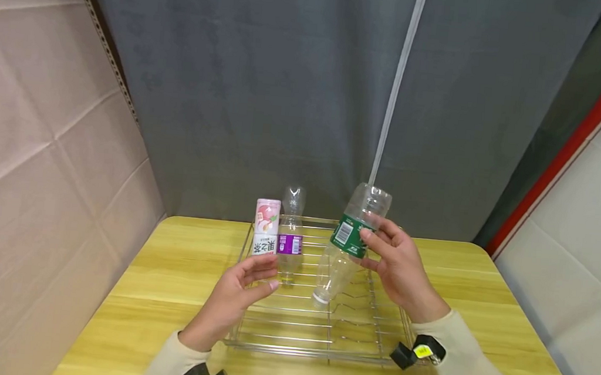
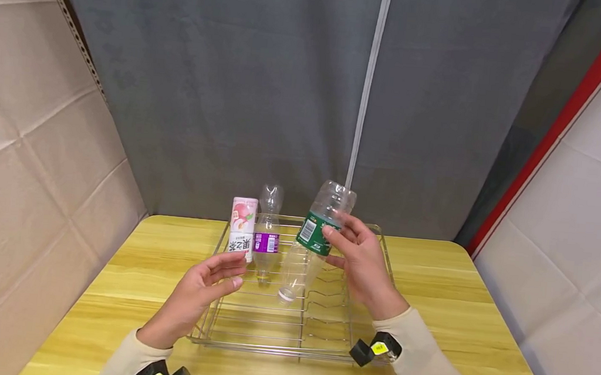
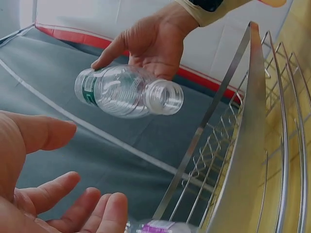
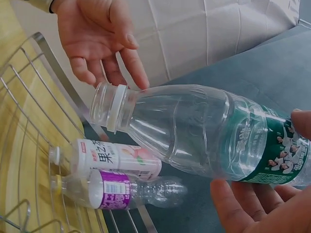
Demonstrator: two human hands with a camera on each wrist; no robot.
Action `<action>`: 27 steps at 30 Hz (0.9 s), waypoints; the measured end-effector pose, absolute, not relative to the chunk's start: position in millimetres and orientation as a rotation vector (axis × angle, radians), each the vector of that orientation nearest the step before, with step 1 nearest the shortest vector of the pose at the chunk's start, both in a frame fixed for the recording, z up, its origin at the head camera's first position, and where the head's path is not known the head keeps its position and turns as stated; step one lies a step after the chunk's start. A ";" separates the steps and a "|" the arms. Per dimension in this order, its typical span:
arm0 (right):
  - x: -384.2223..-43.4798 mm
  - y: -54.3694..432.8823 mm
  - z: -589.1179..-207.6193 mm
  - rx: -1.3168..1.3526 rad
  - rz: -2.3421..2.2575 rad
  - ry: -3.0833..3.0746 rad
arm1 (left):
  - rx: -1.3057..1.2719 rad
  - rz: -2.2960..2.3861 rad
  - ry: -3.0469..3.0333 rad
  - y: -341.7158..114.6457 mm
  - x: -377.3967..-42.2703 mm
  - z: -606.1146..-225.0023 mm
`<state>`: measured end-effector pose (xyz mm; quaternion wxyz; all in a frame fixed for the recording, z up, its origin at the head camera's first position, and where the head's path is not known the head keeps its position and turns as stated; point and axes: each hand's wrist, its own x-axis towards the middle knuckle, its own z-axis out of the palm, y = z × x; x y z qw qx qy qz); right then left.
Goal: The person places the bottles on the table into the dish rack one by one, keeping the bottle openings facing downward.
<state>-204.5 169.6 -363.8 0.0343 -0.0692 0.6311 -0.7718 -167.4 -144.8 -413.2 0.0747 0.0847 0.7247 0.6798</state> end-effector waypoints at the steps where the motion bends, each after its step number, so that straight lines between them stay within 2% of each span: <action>1: -206.4 169.3 -362.6 -0.213 -2.367 1.951 | 0.235 2.029 2.188 -148.1 -168.1 -413.5; 14: -239.9 157.9 -356.4 -0.169 -2.262 2.059 | 0.003 2.060 2.280 -187.5 -185.0 -430.5; 27: -285.8 139.8 -382.2 -0.065 -2.125 2.145 | -0.245 2.126 2.306 -210.6 -194.1 -446.0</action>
